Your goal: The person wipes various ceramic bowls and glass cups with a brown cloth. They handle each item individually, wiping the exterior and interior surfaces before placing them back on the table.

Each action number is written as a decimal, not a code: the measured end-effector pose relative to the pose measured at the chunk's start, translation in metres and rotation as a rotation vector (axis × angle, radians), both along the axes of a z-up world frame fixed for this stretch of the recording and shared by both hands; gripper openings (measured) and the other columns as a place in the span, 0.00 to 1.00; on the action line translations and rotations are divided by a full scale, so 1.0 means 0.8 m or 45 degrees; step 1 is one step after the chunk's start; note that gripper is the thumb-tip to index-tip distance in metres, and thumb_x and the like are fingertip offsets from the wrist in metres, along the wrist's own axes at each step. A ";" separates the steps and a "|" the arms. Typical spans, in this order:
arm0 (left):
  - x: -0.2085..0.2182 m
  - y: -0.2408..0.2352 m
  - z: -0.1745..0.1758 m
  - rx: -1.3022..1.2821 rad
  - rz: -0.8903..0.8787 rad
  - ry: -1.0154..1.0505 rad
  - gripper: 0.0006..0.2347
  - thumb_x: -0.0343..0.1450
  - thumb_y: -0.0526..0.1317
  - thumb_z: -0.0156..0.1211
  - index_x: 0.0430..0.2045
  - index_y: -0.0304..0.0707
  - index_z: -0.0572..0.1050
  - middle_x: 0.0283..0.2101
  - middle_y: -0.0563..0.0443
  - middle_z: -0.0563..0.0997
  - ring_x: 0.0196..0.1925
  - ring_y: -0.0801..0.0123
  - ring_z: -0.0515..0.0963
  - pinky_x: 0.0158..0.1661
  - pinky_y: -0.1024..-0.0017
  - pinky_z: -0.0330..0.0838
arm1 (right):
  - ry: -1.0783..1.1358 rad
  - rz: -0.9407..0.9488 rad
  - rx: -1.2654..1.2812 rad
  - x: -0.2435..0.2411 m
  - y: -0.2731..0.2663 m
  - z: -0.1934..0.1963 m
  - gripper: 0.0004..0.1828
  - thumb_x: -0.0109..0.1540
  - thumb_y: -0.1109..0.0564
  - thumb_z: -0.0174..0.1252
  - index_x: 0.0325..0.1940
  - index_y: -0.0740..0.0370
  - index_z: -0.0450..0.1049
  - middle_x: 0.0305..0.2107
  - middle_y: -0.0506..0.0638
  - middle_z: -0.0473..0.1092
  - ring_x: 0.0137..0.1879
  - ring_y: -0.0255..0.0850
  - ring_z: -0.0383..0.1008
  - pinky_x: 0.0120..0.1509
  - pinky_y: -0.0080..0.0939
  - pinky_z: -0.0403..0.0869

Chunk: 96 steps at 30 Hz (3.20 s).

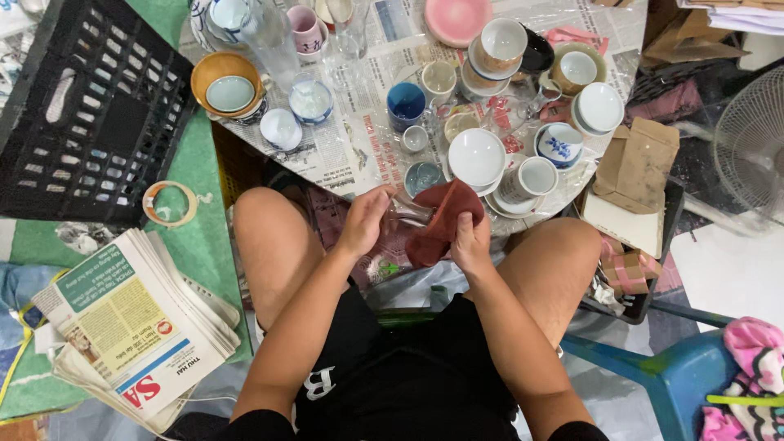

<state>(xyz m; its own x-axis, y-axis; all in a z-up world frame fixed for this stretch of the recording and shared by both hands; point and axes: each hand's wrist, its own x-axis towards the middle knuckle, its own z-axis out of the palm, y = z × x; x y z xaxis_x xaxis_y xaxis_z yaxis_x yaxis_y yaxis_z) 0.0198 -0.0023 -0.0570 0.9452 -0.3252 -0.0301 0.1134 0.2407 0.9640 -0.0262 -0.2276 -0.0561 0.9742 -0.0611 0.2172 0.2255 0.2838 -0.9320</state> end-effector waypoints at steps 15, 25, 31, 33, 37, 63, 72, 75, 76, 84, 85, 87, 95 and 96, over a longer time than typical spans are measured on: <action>0.000 0.022 0.014 -0.203 -0.024 0.020 0.18 0.78 0.46 0.57 0.55 0.27 0.76 0.34 0.52 0.83 0.28 0.80 0.75 0.29 0.80 0.66 | 0.222 0.301 0.091 0.000 -0.003 0.029 0.33 0.66 0.55 0.62 0.72 0.67 0.58 0.58 0.50 0.69 0.64 0.37 0.68 0.70 0.42 0.67; -0.007 0.027 0.027 -0.149 0.054 -0.131 0.19 0.76 0.43 0.61 0.55 0.26 0.75 0.41 0.50 0.84 0.37 0.80 0.78 0.36 0.81 0.70 | 0.157 0.405 0.166 -0.004 -0.012 -0.012 0.26 0.69 0.54 0.68 0.60 0.72 0.63 0.46 0.51 0.67 0.54 0.37 0.67 0.68 0.42 0.67; -0.011 0.022 0.047 -0.209 0.018 -0.271 0.21 0.72 0.38 0.70 0.57 0.28 0.73 0.41 0.54 0.81 0.41 0.81 0.77 0.43 0.80 0.71 | 0.346 0.073 0.296 0.002 0.004 -0.007 0.39 0.67 0.45 0.55 0.77 0.64 0.53 0.66 0.51 0.64 0.71 0.39 0.64 0.75 0.43 0.62; -0.017 0.019 0.067 -0.163 0.024 -0.278 0.22 0.70 0.37 0.72 0.57 0.28 0.73 0.39 0.57 0.80 0.37 0.83 0.75 0.39 0.81 0.68 | 0.278 0.048 0.173 0.003 0.002 0.003 0.35 0.68 0.48 0.54 0.76 0.65 0.56 0.63 0.53 0.65 0.67 0.40 0.65 0.73 0.44 0.64; -0.022 0.020 0.143 0.396 0.164 -0.597 0.23 0.64 0.38 0.75 0.53 0.29 0.77 0.34 0.55 0.80 0.22 0.80 0.68 0.26 0.79 0.64 | 0.387 -0.089 0.200 0.011 0.003 0.021 0.32 0.66 0.50 0.52 0.72 0.67 0.61 0.55 0.55 0.70 0.57 0.44 0.72 0.63 0.46 0.71; -0.039 0.026 0.175 -0.322 -0.002 -0.270 0.28 0.73 0.53 0.49 0.64 0.32 0.67 0.31 0.51 0.77 0.23 0.72 0.69 0.28 0.74 0.62 | 0.256 -0.069 0.104 0.004 0.003 0.030 0.34 0.68 0.51 0.55 0.75 0.69 0.58 0.60 0.53 0.68 0.64 0.40 0.67 0.72 0.41 0.65; -0.034 0.077 0.244 -0.927 -0.097 -0.230 0.30 0.78 0.58 0.38 0.69 0.32 0.63 0.30 0.50 0.76 0.24 0.70 0.69 0.30 0.72 0.61 | 0.281 -0.072 0.087 0.003 0.006 0.037 0.35 0.67 0.49 0.55 0.75 0.68 0.57 0.61 0.54 0.68 0.66 0.41 0.68 0.72 0.43 0.66; -0.031 0.092 0.249 -1.037 -0.150 -0.191 0.31 0.80 0.60 0.35 0.70 0.33 0.62 0.29 0.50 0.75 0.24 0.69 0.69 0.30 0.72 0.60 | 0.219 -0.029 0.055 0.004 0.006 0.045 0.37 0.68 0.46 0.56 0.75 0.67 0.56 0.60 0.54 0.68 0.64 0.43 0.70 0.71 0.44 0.68; -0.027 0.092 0.242 -1.068 -0.169 -0.161 0.32 0.81 0.61 0.34 0.71 0.33 0.61 0.29 0.50 0.75 0.24 0.69 0.69 0.30 0.72 0.60 | 0.185 -0.009 0.027 0.005 0.007 0.049 0.37 0.68 0.45 0.57 0.75 0.66 0.55 0.59 0.54 0.68 0.64 0.43 0.70 0.71 0.45 0.69; 0.011 0.074 0.113 -1.118 -0.021 0.223 0.41 0.76 0.68 0.28 0.76 0.31 0.56 0.36 0.48 0.77 0.29 0.68 0.68 0.32 0.72 0.59 | 0.210 0.123 0.095 0.004 0.013 0.064 0.35 0.70 0.46 0.59 0.73 0.68 0.58 0.56 0.58 0.69 0.60 0.49 0.73 0.66 0.52 0.74; 0.011 0.073 0.102 -1.075 0.037 0.288 0.42 0.74 0.69 0.28 0.76 0.31 0.56 0.38 0.47 0.77 0.31 0.68 0.68 0.33 0.72 0.59 | 0.200 0.146 0.081 0.005 0.014 0.064 0.34 0.71 0.47 0.58 0.74 0.69 0.58 0.56 0.59 0.69 0.60 0.50 0.73 0.67 0.53 0.74; 0.008 0.074 0.088 -1.020 0.000 0.196 0.42 0.75 0.70 0.30 0.75 0.32 0.59 0.38 0.48 0.77 0.32 0.68 0.69 0.35 0.71 0.59 | 0.296 0.109 0.269 0.007 0.017 0.063 0.35 0.69 0.46 0.56 0.75 0.63 0.53 0.59 0.57 0.66 0.63 0.51 0.71 0.68 0.58 0.73; 0.014 0.048 0.067 0.141 0.170 -0.171 0.31 0.80 0.62 0.38 0.62 0.30 0.71 0.40 0.52 0.76 0.37 0.75 0.72 0.34 0.76 0.64 | 0.393 0.244 0.665 0.002 0.004 0.065 0.35 0.72 0.45 0.52 0.76 0.65 0.52 0.64 0.61 0.63 0.68 0.61 0.68 0.71 0.66 0.71; 0.011 0.043 0.064 0.230 0.088 -0.239 0.30 0.80 0.61 0.36 0.61 0.32 0.72 0.38 0.53 0.78 0.36 0.76 0.73 0.35 0.78 0.66 | 0.381 0.256 0.630 0.002 0.005 0.065 0.35 0.72 0.45 0.52 0.76 0.64 0.51 0.64 0.61 0.63 0.69 0.60 0.67 0.71 0.65 0.71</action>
<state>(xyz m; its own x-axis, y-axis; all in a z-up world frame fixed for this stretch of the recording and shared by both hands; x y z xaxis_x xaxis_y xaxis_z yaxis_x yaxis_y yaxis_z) 0.0283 0.0321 -0.0055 0.9595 -0.2646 0.0963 -0.0822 0.0638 0.9946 -0.0250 -0.2240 -0.0041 0.9915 0.1068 -0.0745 -0.1284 0.7091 -0.6933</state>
